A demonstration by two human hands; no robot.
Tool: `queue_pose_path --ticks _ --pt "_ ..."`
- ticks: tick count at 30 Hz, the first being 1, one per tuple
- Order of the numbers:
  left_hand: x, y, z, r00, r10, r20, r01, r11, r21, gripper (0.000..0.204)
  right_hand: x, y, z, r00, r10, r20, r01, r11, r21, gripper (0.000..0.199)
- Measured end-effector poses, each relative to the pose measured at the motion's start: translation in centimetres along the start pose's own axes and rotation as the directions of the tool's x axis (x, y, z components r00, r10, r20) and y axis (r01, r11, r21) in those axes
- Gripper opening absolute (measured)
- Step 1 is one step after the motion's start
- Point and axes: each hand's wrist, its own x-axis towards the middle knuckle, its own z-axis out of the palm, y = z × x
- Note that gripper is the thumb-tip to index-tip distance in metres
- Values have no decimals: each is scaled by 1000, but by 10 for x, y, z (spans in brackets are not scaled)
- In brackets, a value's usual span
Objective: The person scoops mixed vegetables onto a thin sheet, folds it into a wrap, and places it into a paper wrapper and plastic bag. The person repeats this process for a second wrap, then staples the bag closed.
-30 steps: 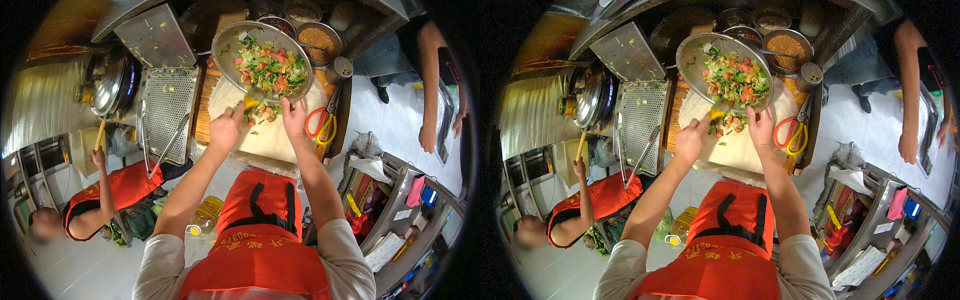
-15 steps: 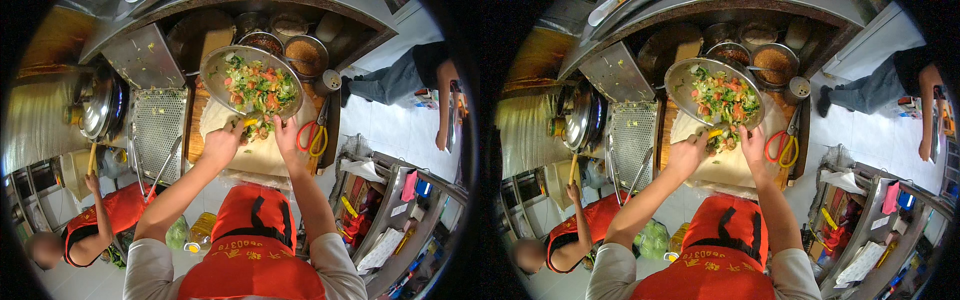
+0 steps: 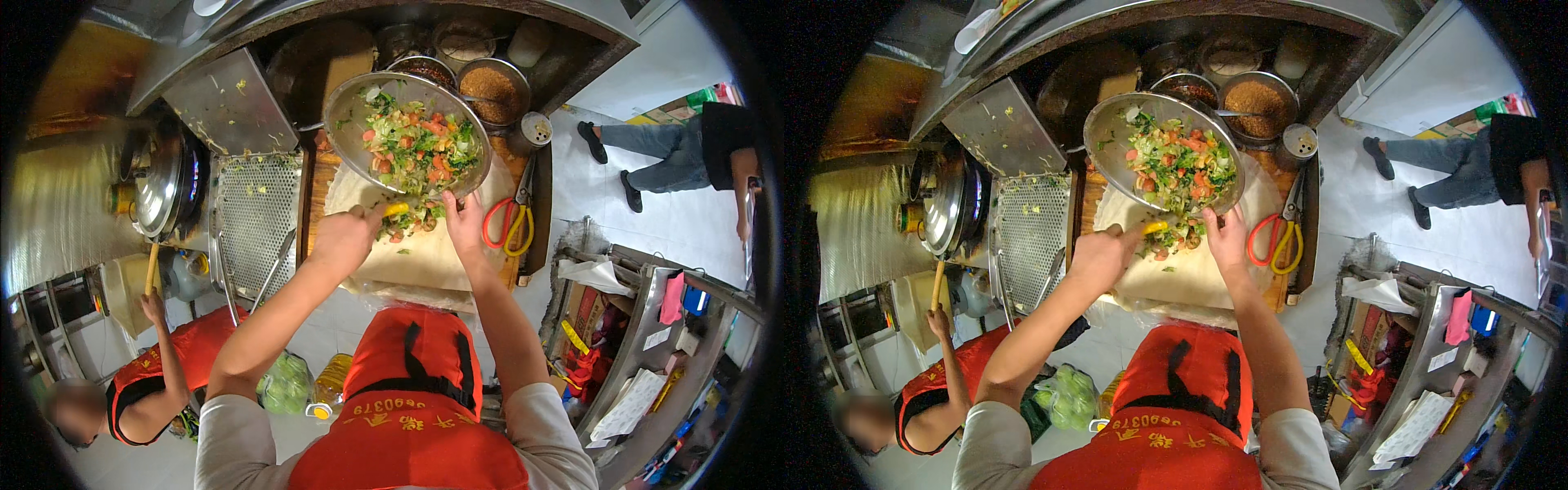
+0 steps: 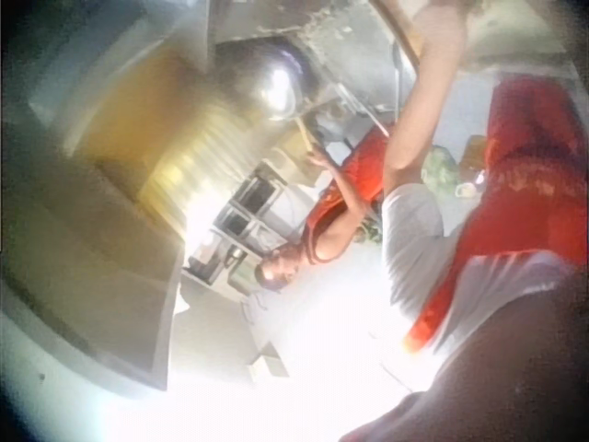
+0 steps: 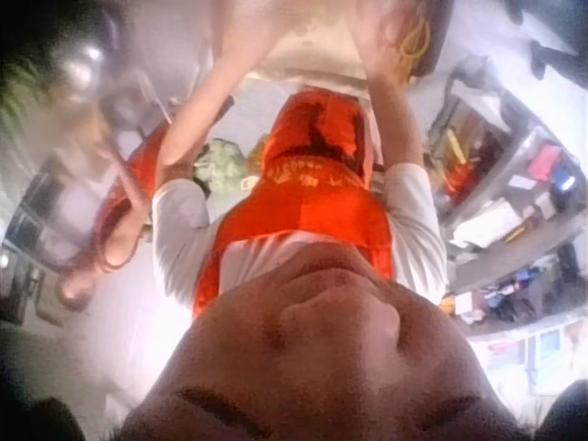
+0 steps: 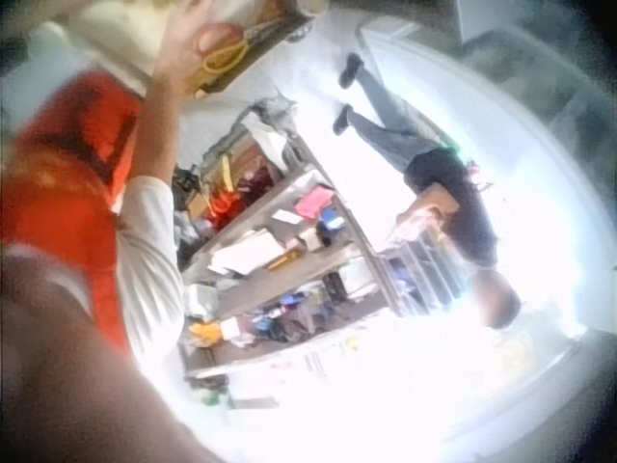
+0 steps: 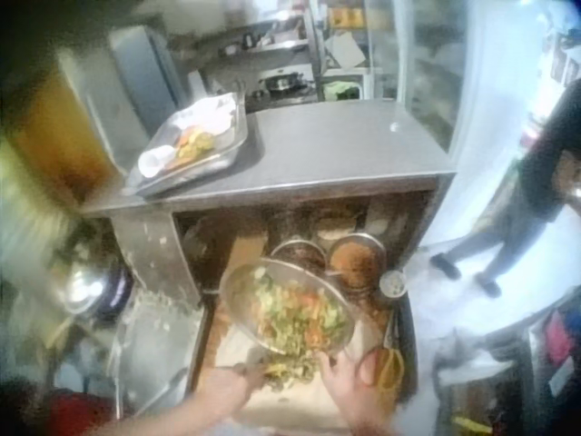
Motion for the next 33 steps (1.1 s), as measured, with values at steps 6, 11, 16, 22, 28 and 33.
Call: queue_pose_path --ticks 6,11,16,22,28,33 --pt "31 6 23 995 -25 -91 24 1000 -18 23 -8 5 6 999 -40 -14 38 994 -106 28" --pt "13 9 -4 997 -69 37 69 998 2 31 -5 6 0 1000 -8 21 10 994 -105 31" --pt "13 -7 19 968 -237 82 231 970 79 37 -10 7 5 989 -134 57 141 981 -131 30" --pt "16 3 6 983 -168 -71 167 986 -16 37 -7 5 3 991 -134 31 137 979 -150 27" --pt "22 1 36 996 -81 -44 81 997 -1 34 -6 2 -1 991 -125 50 130 984 -124 26" --pt "27 3 0 991 -127 -34 126 992 -31 29 -6 3 0 991 -131 20 133 982 -134 27"
